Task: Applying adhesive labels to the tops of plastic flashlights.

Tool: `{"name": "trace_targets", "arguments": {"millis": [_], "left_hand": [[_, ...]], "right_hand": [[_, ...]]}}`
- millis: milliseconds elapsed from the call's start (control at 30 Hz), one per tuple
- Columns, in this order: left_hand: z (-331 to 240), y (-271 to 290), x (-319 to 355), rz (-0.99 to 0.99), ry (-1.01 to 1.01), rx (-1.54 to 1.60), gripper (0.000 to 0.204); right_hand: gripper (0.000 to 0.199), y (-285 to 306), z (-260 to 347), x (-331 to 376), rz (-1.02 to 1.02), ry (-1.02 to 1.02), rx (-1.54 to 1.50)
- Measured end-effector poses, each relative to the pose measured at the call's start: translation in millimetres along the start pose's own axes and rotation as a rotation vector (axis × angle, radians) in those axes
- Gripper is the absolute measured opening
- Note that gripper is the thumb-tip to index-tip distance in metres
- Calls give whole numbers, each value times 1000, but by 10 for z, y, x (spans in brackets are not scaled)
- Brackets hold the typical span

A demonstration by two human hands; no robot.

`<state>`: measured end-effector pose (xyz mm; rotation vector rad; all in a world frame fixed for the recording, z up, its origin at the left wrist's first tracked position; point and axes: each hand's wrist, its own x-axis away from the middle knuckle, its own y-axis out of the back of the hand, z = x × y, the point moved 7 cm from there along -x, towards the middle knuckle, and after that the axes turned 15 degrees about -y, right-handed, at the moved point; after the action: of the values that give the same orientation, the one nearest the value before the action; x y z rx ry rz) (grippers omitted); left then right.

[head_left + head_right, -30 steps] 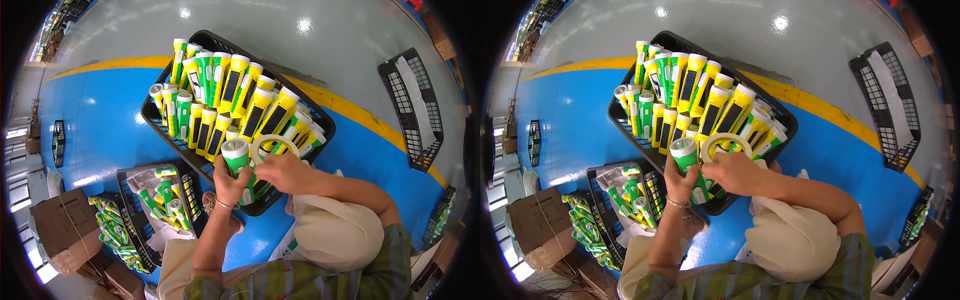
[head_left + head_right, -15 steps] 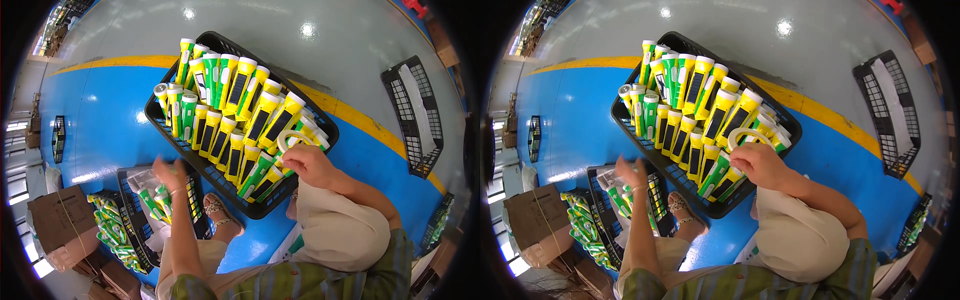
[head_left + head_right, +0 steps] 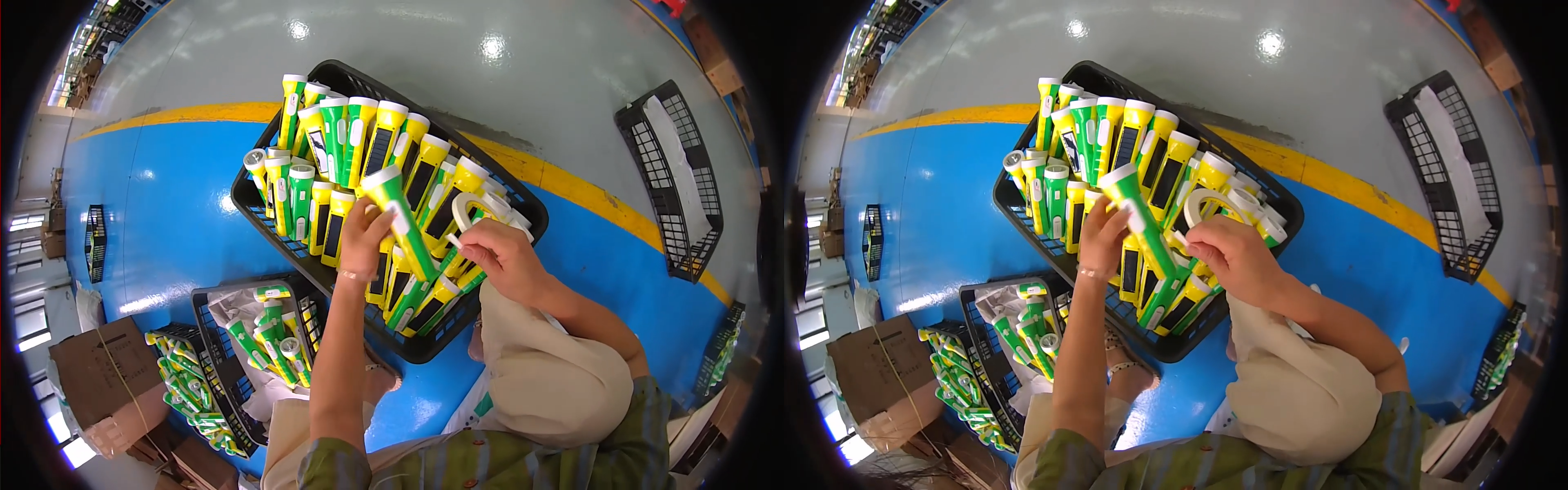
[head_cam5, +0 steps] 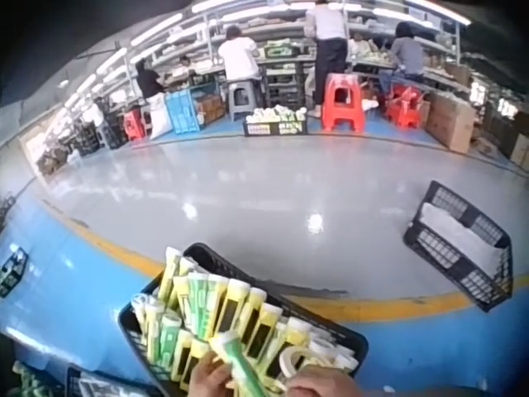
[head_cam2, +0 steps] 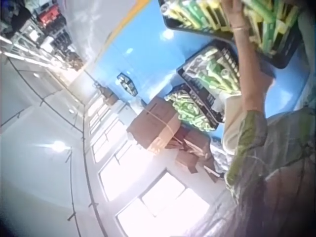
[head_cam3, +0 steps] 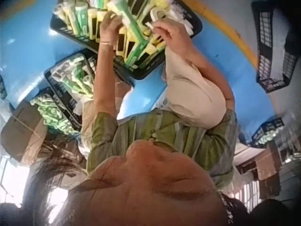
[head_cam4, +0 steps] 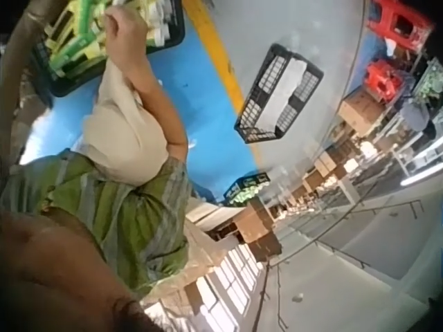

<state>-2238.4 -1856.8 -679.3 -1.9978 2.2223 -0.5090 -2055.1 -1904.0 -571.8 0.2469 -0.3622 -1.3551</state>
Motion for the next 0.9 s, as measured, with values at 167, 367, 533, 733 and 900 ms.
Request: {"name": "trace_targets", "arguments": {"millis": [167,367,533,733,900], "left_hand": [[-7,-369,646,15,87,561,47],[-98,-459,841,91,-150,-327,74],[-311,-612,856,167,-297,-522,91],[-375,-657,851,193,-421,-413,77],[-320,-610,936,73,-415,-524,65]], "right_hand": [[5,-168,-7,16,113,23,14],[5,-314,-92,71,304,-47,36],[5,-348,-138,80,292,-64,15],[6,-330,-122,71,222,-29,29],[13,-292,-62,71,178,-49,164]]}}
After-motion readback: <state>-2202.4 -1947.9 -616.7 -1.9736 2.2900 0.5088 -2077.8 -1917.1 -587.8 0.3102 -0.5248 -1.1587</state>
